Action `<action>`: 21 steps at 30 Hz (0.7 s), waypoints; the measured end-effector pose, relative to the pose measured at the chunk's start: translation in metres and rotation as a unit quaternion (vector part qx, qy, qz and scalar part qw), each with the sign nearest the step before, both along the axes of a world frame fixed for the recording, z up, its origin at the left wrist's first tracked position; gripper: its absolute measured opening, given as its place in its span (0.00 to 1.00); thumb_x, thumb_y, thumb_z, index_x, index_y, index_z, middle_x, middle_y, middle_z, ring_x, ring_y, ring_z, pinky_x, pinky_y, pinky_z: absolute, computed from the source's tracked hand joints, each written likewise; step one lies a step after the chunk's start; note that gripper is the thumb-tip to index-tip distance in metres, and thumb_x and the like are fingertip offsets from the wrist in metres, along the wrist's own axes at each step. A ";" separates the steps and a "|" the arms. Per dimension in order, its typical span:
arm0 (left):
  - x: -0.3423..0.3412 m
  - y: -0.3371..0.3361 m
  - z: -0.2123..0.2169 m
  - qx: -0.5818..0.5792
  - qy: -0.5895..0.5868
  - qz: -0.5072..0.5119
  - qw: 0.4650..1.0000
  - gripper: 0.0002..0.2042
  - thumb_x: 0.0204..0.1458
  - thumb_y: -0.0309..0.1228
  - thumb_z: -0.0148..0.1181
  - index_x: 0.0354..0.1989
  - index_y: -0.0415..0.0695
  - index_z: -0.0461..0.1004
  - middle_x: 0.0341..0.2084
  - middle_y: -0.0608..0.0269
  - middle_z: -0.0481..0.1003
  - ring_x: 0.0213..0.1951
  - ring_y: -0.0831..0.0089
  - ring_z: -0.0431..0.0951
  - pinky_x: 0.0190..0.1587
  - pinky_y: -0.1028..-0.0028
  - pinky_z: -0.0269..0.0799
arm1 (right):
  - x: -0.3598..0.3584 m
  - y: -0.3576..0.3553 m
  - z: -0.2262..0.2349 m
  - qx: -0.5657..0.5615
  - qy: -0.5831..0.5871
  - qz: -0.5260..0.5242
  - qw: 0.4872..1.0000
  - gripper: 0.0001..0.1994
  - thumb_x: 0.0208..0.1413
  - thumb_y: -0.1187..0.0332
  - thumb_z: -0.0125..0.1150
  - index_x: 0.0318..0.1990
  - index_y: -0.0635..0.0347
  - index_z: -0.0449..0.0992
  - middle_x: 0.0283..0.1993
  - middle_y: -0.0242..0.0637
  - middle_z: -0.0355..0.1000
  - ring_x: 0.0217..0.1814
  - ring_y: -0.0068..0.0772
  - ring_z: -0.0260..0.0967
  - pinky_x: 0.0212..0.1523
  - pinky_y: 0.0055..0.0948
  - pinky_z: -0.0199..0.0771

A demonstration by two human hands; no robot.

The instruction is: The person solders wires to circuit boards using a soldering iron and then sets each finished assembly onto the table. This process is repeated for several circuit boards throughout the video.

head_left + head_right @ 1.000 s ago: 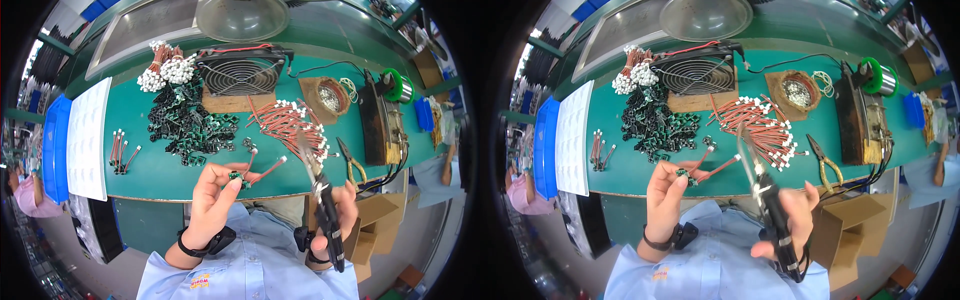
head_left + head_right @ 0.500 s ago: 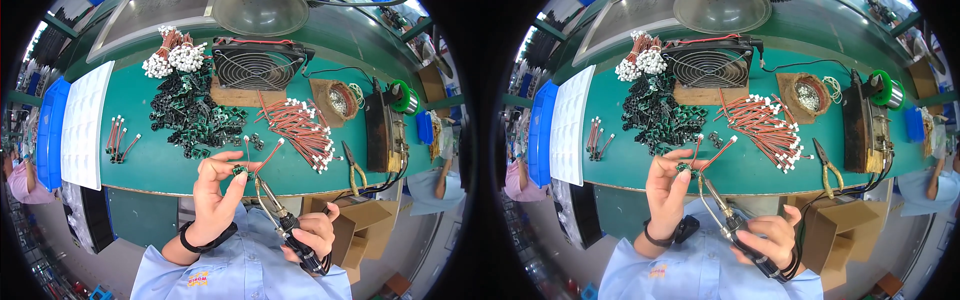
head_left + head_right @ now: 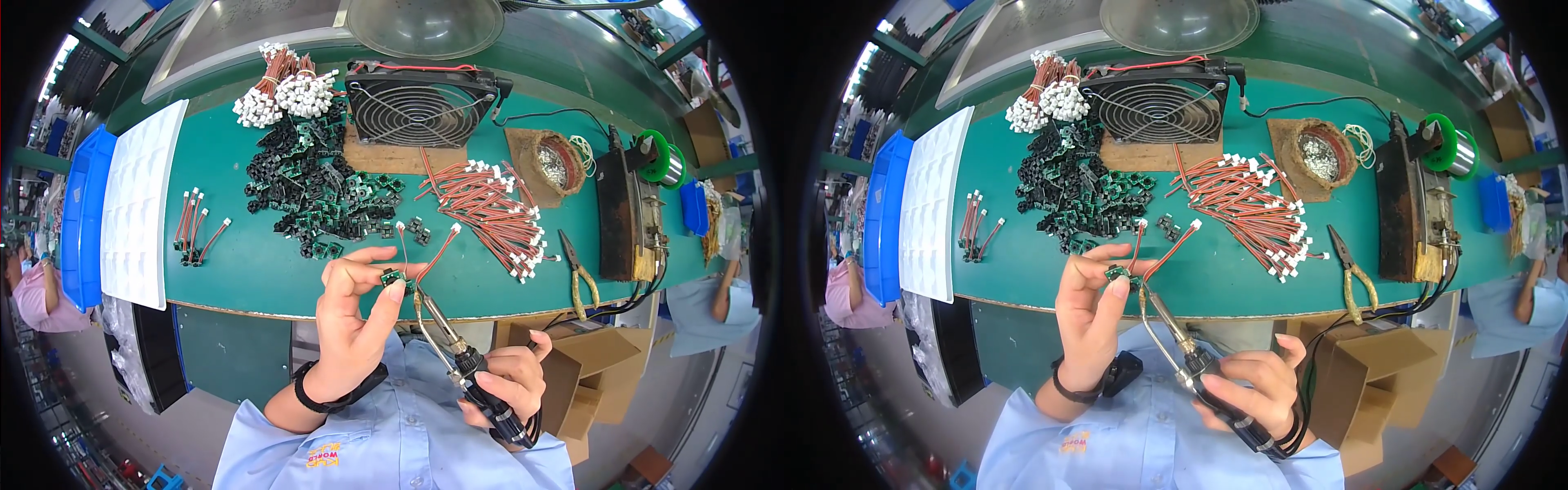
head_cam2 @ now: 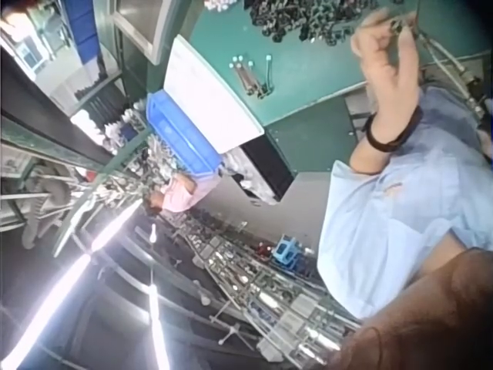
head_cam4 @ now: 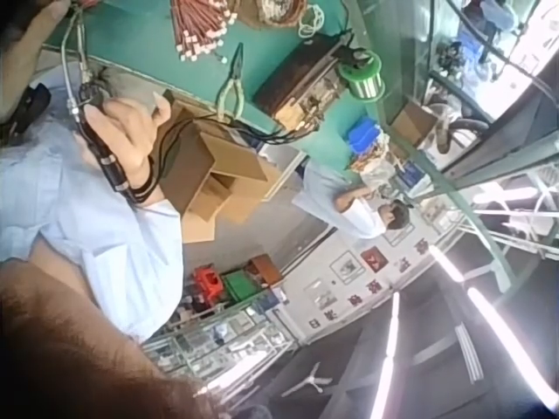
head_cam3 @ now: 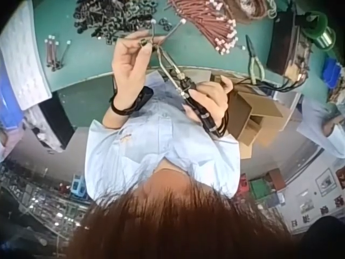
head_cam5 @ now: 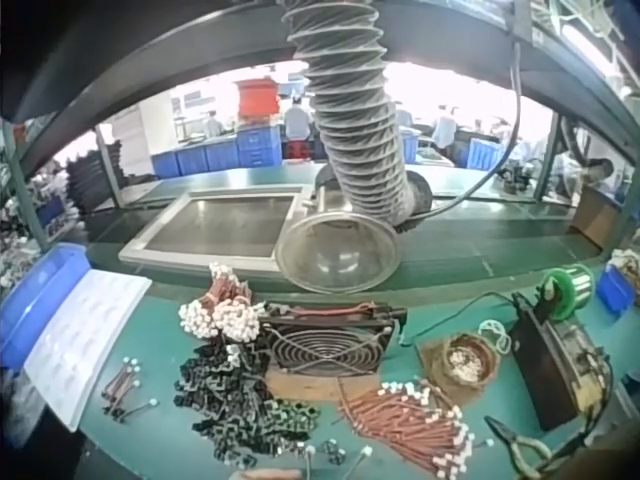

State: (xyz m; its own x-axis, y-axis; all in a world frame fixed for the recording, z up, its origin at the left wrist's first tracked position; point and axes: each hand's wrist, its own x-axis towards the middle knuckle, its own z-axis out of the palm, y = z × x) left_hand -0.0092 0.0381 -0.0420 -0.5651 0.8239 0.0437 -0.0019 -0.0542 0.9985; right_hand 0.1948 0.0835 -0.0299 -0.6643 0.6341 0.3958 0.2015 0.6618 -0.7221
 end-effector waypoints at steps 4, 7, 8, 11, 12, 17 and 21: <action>0.001 0.001 0.002 0.008 -0.031 0.004 0.999 0.07 0.51 0.21 0.53 0.32 0.43 0.60 0.36 0.58 0.78 0.51 0.68 0.65 0.54 0.70 0.51 | 0.000 0.001 0.000 0.001 0.003 0.002 1.000 0.21 0.28 0.64 0.74 0.37 0.46 0.77 0.32 0.28 0.71 0.34 0.26 0.70 0.56 0.38 0.47; 0.000 0.001 0.003 0.001 -0.014 -0.002 1.000 0.07 0.51 0.21 0.53 0.32 0.42 0.60 0.36 0.57 0.78 0.52 0.69 0.64 0.53 0.70 0.53 | 0.000 0.001 0.000 -0.003 0.006 0.001 1.000 0.21 0.28 0.64 0.74 0.37 0.46 0.77 0.32 0.27 0.71 0.34 0.27 0.70 0.55 0.38 0.49; 0.000 0.001 0.003 0.002 -0.014 -0.002 1.000 0.07 0.51 0.21 0.53 0.32 0.42 0.60 0.36 0.57 0.78 0.52 0.69 0.64 0.53 0.70 0.53 | 0.000 0.001 0.000 -0.003 0.006 0.001 1.000 0.21 0.28 0.64 0.74 0.37 0.46 0.77 0.32 0.27 0.71 0.34 0.27 0.70 0.55 0.38 0.49; 0.001 0.001 0.004 -0.007 -0.016 -0.004 1.000 0.07 0.51 0.21 0.53 0.32 0.42 0.60 0.35 0.57 0.78 0.52 0.69 0.64 0.53 0.70 0.54 | 0.001 0.001 -0.002 -0.001 0.009 0.003 1.000 0.21 0.28 0.64 0.74 0.37 0.46 0.77 0.32 0.27 0.71 0.34 0.27 0.70 0.54 0.38 0.50; 0.001 0.000 0.004 -0.007 -0.016 -0.004 1.000 0.07 0.51 0.21 0.53 0.32 0.42 0.60 0.35 0.57 0.78 0.52 0.69 0.64 0.53 0.70 0.54 | 0.001 0.001 -0.002 -0.001 0.010 0.003 1.000 0.21 0.28 0.64 0.74 0.37 0.46 0.77 0.32 0.27 0.71 0.34 0.27 0.70 0.54 0.38 0.50; 0.001 0.000 0.003 -0.001 -0.020 0.002 1.000 0.07 0.51 0.21 0.53 0.33 0.42 0.60 0.35 0.57 0.78 0.52 0.69 0.64 0.53 0.71 0.54 | 0.000 0.001 -0.002 0.002 0.014 0.000 1.000 0.22 0.28 0.64 0.74 0.37 0.46 0.76 0.32 0.27 0.71 0.34 0.27 0.70 0.54 0.38 0.50; 0.000 0.001 0.003 0.001 -0.011 0.004 1.000 0.07 0.51 0.21 0.53 0.33 0.42 0.60 0.35 0.56 0.78 0.51 0.69 0.65 0.52 0.71 0.54 | 0.000 0.000 -0.002 0.002 0.011 -0.002 1.000 0.22 0.27 0.64 0.75 0.37 0.46 0.76 0.31 0.27 0.71 0.34 0.27 0.70 0.54 0.38 0.50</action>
